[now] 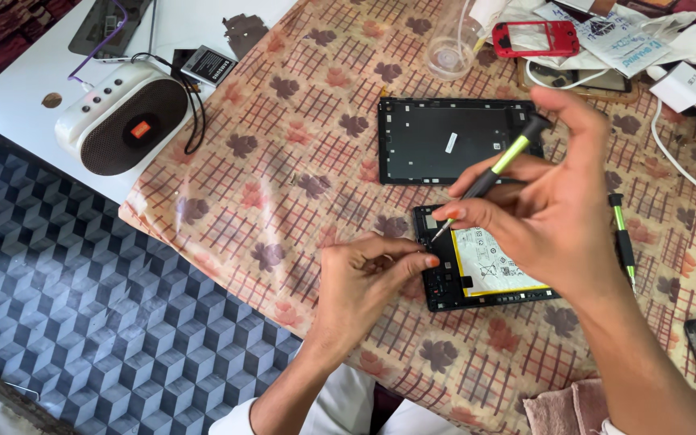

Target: The person uses a screwdriver to remove screws from the back cover of a disassembled smartphone. They place the removed screws on the table and continue unscrewing additional fasteners from the device's frame.

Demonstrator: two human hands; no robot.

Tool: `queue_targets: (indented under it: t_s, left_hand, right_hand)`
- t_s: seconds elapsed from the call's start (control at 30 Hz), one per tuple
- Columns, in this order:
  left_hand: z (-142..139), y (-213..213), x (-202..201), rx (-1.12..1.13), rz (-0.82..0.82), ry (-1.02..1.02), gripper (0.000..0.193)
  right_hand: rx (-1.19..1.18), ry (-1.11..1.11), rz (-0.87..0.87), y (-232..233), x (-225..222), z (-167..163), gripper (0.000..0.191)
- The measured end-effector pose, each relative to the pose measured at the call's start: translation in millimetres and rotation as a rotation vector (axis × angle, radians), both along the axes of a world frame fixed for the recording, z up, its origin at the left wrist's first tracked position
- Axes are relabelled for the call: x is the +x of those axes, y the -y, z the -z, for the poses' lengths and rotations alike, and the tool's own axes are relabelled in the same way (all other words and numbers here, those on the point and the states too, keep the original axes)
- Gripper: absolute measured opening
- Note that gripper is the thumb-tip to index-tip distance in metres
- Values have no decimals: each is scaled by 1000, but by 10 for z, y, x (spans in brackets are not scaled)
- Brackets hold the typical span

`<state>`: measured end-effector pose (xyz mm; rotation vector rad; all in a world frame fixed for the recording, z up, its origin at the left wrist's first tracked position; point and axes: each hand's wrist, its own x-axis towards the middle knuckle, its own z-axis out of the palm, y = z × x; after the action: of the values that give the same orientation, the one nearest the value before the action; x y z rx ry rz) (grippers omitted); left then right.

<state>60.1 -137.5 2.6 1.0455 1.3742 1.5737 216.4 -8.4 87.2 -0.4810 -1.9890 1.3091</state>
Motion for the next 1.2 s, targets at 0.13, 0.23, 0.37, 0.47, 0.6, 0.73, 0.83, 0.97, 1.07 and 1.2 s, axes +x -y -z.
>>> queue_targets:
  t_s: [0.13,0.23,0.37,0.47,0.6,0.73,0.83,0.97,1.07,1.2]
  left_hand:
    - [62,8,-23,91,64,114,14]
    - [104,14,-41,99,81,264,12]
    - [136,21,-54,81,80,374,11]
    - [150,20,-59,122,73,328,11]
    - [167,22,-60,119,80,345,10]
    - [171,26,-60,132,28,248,10]
    - [153,26,-69,97,-2,315,12]
    - [110,29,-91,74,-54,273,12]
    - [73,29,-95,86,-58,190,13]
    - [43,-7,-85,71,48,299,35]
  right_hand:
    - [100,-39,-63,137,-17,-27,79]
    - [130,-56,-61,205,-39,-15,79]
    - [156,-49,-50,245,-54,-1,78]
    - [125,-67,-75,264,-67,29,77]
    - [134,-61,-50,277,-61,51,76]
    - [225,-74,-65,284,-101,74,78]
    - [353,-140,-185,283,-155,99,79]
    - [317,-16,-197,299,-122,99,74]
    - [316,18,-149,267,-114,119,76]
    - [236,30,-118,191,-60,137,79]
